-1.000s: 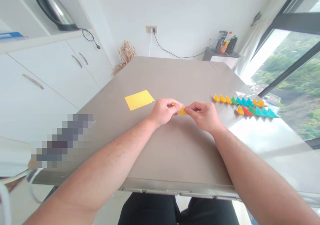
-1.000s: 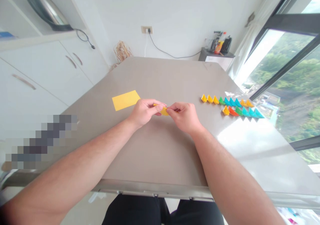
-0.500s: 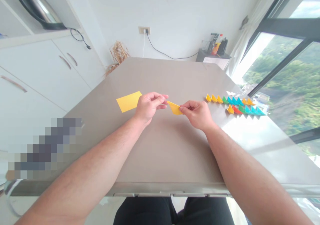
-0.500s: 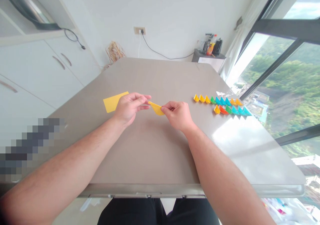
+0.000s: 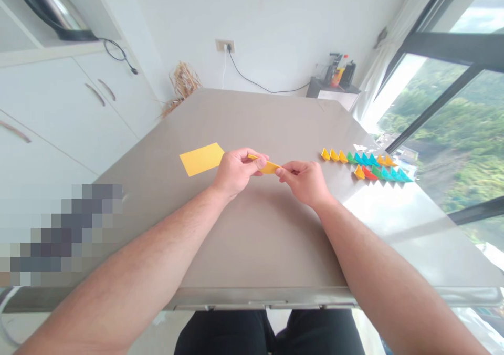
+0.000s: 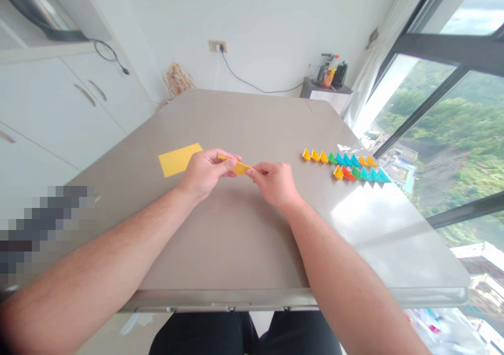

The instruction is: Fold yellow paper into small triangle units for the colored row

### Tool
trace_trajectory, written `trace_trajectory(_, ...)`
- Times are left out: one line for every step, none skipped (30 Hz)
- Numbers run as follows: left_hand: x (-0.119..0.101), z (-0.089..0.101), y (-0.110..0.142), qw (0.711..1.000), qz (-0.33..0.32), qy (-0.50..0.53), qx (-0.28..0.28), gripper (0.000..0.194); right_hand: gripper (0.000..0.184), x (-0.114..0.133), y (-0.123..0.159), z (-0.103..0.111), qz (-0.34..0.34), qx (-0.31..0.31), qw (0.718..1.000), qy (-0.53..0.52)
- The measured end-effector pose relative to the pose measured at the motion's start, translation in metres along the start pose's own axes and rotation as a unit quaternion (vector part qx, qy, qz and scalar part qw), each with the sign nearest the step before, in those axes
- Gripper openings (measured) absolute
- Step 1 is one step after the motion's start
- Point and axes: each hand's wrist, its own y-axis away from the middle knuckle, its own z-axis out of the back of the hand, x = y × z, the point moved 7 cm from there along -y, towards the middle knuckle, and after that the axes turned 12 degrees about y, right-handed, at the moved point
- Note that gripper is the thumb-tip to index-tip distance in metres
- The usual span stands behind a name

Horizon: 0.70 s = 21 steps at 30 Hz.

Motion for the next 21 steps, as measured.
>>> trace_trajectory(0.001, 0.000, 0.000, 1.000, 0.008, 0.011, -0.005, 0.033, 0.030, -0.001, 0.000, 0.001, -0.003, -0.009, 1.000, 0.005)
trace_trajectory(0.003, 0.000, 0.001, 0.999, 0.022, 0.025, -0.011, 0.038, 0.030, -0.002, 0.000, 0.002, -0.004, -0.021, 1.000, 0.006)
trace_trajectory(0.005, 0.000, 0.001, 0.998, 0.041, 0.038, -0.017, 0.042, 0.030, -0.003, 0.000, 0.002, -0.002, -0.033, 0.999, 0.007)
trace_trajectory(0.009, -0.001, 0.002, 0.997, 0.062, 0.050, -0.022, 0.044, 0.028, -0.002, 0.000, 0.002, 0.004, -0.044, 0.999, 0.009)
trace_trajectory(0.012, -0.002, 0.004, 0.995, 0.081, 0.060, -0.026, 0.045, 0.026, -0.001, 0.000, 0.002, 0.014, -0.052, 0.998, 0.015)
trace_trajectory(0.015, -0.003, 0.005, 0.993, 0.096, 0.070, -0.027, 0.044, 0.024, 0.001, 0.001, 0.001, 0.029, -0.056, 0.998, 0.027)
trace_trajectory(0.017, -0.005, 0.005, 0.991, 0.106, 0.079, -0.028, 0.043, 0.022, 0.004, 0.001, -0.001, 0.046, -0.055, 0.997, 0.042)
trace_trajectory(0.018, -0.005, 0.006, 0.990, 0.109, 0.089, -0.029, 0.041, 0.020, 0.007, 0.002, -0.002, 0.062, -0.050, 0.995, 0.057)
trace_trajectory(0.018, -0.006, 0.006, 0.989, 0.107, 0.097, -0.031, 0.038, 0.019, 0.010, 0.003, -0.004, 0.076, -0.041, 0.994, 0.070)
trace_trajectory(0.019, -0.006, 0.006, 0.988, 0.105, 0.104, -0.035, 0.037, 0.020, 0.012, 0.003, -0.005, 0.087, -0.031, 0.993, 0.078)
trace_trajectory(0.019, -0.006, 0.005, 0.988, 0.102, 0.108, -0.038, 0.035, 0.022, 0.014, 0.004, -0.005, 0.095, -0.022, 0.992, 0.082)
trace_trajectory(0.019, -0.006, 0.005, 0.988, 0.100, 0.107, -0.038, 0.035, 0.026, 0.015, 0.004, -0.005, 0.099, -0.014, 0.992, 0.081)
trace_trajectory(0.019, -0.006, 0.005, 0.989, 0.097, 0.103, -0.035, 0.035, 0.030, 0.016, 0.004, -0.005, 0.101, -0.008, 0.992, 0.077)
trace_trajectory(0.019, -0.007, 0.005, 0.991, 0.094, 0.095, -0.028, 0.036, 0.034, 0.016, 0.004, -0.004, 0.099, -0.006, 0.992, 0.071)
trace_trajectory(0.018, -0.008, 0.006, 0.992, 0.091, 0.085, -0.018, 0.039, 0.035, 0.015, 0.004, -0.004, 0.094, -0.005, 0.994, 0.064)
trace_trajectory(0.018, -0.009, 0.006, 0.994, 0.087, 0.073, -0.007, 0.041, 0.034, 0.014, 0.003, -0.003, 0.085, -0.004, 0.995, 0.056)
trace_trajectory(0.018, -0.011, 0.007, 0.995, 0.082, 0.060, 0.006, 0.044, 0.032, 0.012, 0.002, -0.003, 0.074, -0.003, 0.996, 0.046)
trace_trajectory(0.017, -0.012, 0.007, 0.996, 0.076, 0.048, 0.019, 0.047, 0.029, 0.011, 0.001, -0.004, 0.063, 0.001, 0.997, 0.036)
trace_trajectory(0.017, -0.013, 0.008, 0.996, 0.071, 0.036, 0.032, 0.050, 0.027, 0.009, 0.001, -0.005, 0.053, 0.007, 0.998, 0.027)
trace_trajectory(0.017, -0.014, 0.008, 0.996, 0.066, 0.025, 0.045, 0.053, 0.027, 0.008, 0.000, -0.006, 0.043, 0.015, 0.999, 0.020)
trace_trajectory(0.017, -0.015, 0.008, 0.996, 0.063, 0.016, 0.057, 0.056, 0.027, 0.007, 0.000, -0.008, 0.034, 0.024, 0.999, 0.011)
